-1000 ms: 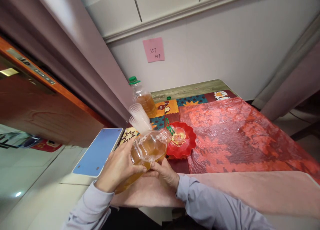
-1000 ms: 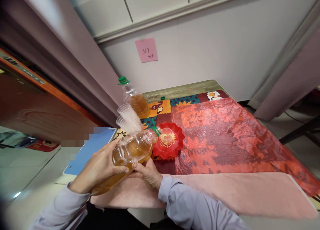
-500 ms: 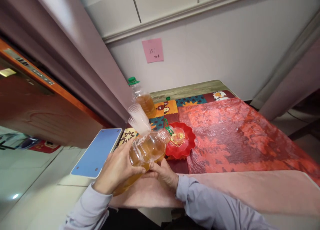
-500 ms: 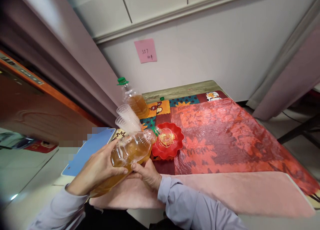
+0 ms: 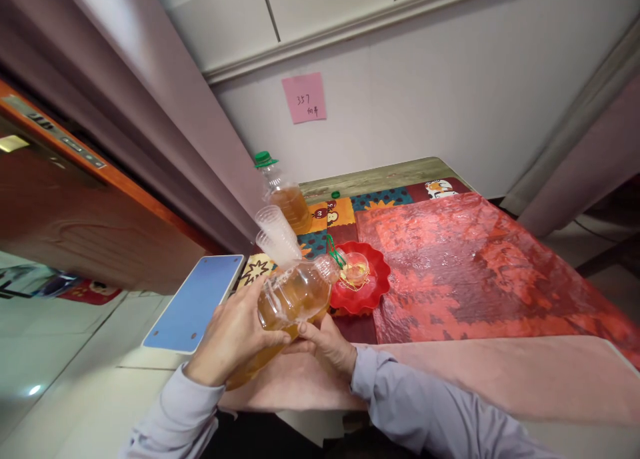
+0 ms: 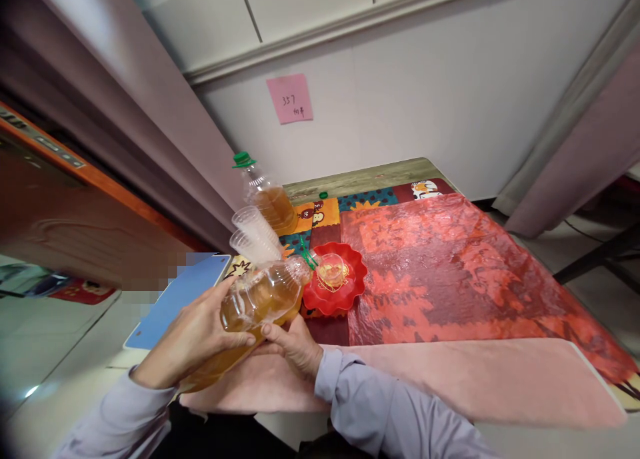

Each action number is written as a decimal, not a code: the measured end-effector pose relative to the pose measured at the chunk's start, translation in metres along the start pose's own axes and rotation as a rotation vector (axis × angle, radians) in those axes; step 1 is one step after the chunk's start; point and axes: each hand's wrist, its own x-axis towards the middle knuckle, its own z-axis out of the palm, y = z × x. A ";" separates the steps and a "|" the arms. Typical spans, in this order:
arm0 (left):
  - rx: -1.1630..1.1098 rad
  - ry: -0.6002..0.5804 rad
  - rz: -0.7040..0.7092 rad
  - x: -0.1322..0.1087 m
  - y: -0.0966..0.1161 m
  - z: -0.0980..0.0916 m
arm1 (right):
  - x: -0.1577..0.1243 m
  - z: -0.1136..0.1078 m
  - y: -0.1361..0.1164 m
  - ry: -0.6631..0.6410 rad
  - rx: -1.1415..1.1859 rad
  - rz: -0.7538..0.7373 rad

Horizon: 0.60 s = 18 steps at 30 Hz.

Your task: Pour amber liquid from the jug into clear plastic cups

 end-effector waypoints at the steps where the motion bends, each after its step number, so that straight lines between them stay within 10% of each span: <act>1: 0.005 -0.002 0.004 0.000 0.000 0.000 | 0.000 0.000 0.000 0.002 -0.001 -0.001; 18: 0.029 0.025 0.037 -0.001 -0.003 0.002 | -0.003 0.003 -0.004 0.024 -0.008 0.008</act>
